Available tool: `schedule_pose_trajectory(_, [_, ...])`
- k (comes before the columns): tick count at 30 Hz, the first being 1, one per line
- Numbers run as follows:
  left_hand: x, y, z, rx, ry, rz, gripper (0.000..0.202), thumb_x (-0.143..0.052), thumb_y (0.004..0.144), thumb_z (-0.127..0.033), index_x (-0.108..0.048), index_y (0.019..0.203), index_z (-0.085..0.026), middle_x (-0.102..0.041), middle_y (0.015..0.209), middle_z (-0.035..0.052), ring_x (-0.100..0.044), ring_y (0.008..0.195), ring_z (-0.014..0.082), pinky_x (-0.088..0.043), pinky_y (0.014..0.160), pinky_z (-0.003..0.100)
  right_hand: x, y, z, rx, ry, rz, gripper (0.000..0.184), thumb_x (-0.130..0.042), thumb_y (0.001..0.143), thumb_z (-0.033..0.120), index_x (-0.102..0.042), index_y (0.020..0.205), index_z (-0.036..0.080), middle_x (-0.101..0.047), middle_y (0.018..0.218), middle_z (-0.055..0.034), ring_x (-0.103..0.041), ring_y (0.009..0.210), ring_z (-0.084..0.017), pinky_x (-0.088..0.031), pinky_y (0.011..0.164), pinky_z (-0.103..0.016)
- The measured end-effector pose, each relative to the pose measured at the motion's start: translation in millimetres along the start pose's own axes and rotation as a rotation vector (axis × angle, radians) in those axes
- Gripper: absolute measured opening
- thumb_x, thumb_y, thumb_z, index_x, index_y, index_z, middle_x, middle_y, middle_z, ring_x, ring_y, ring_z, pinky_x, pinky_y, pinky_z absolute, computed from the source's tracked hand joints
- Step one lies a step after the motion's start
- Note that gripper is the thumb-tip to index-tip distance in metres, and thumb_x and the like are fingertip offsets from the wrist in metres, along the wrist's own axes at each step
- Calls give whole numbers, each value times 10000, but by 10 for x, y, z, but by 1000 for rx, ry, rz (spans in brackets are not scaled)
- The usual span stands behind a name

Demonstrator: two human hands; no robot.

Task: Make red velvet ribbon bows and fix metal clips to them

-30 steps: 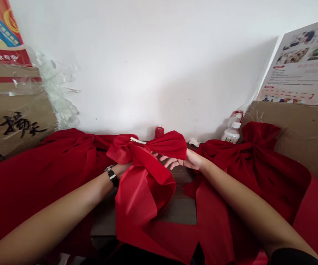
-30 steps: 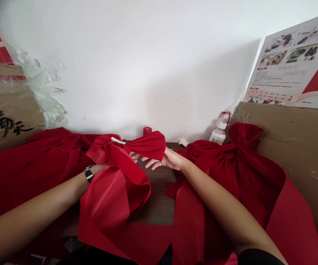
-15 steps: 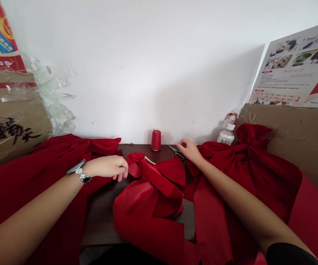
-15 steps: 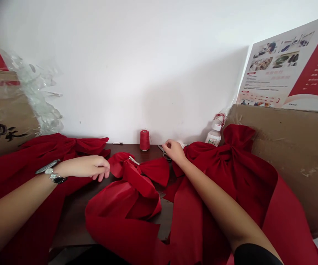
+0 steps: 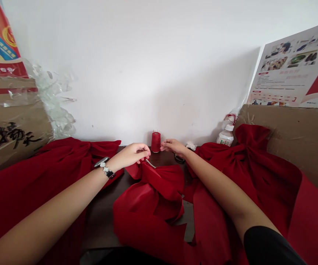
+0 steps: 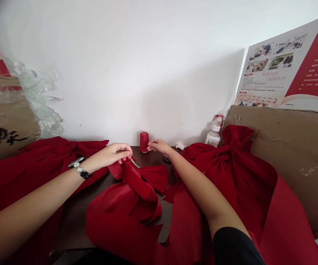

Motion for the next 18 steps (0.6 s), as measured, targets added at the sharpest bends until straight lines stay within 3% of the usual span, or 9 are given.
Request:
schedule_pose_trajectory(7, [-227,1,74,51,-318,1,225,-588,767,-369,-624,845,-161,-659,892,67,-606,775,164,-492,689,285,-28,-249,111,-16,232,-14,203,-472,891,161,-668,862,118,-555,539,34,-467,444,-41,-397,492,-158])
schedule_pose_trajectory(14, [-549,86,113,-77,-241,61,178,-555,799,-318,-641,860,-175,-683,843,57,-610,742,168,-468,688,283,-14,-114,327,-99,403,20,108,-510,846,98,-616,829,111,-492,480,41,-240,346,-28,-157,333,-153])
schedule_pose_trajectory(18, [-621,83,219,-95,-237,26,169,-546,806,-302,-636,866,-173,-683,831,55,-605,723,172,-463,687,289,-73,-90,523,-137,579,89,142,-427,854,66,-555,816,112,-599,675,-42,-347,436,-43,-277,362,-146])
Point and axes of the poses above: each hand's wrist, its own y-axis towards the middle knuckle, its own x-axis out of the back of the hand, z = x × y, the point moved 5 cm from there along y, towards the middle knuckle
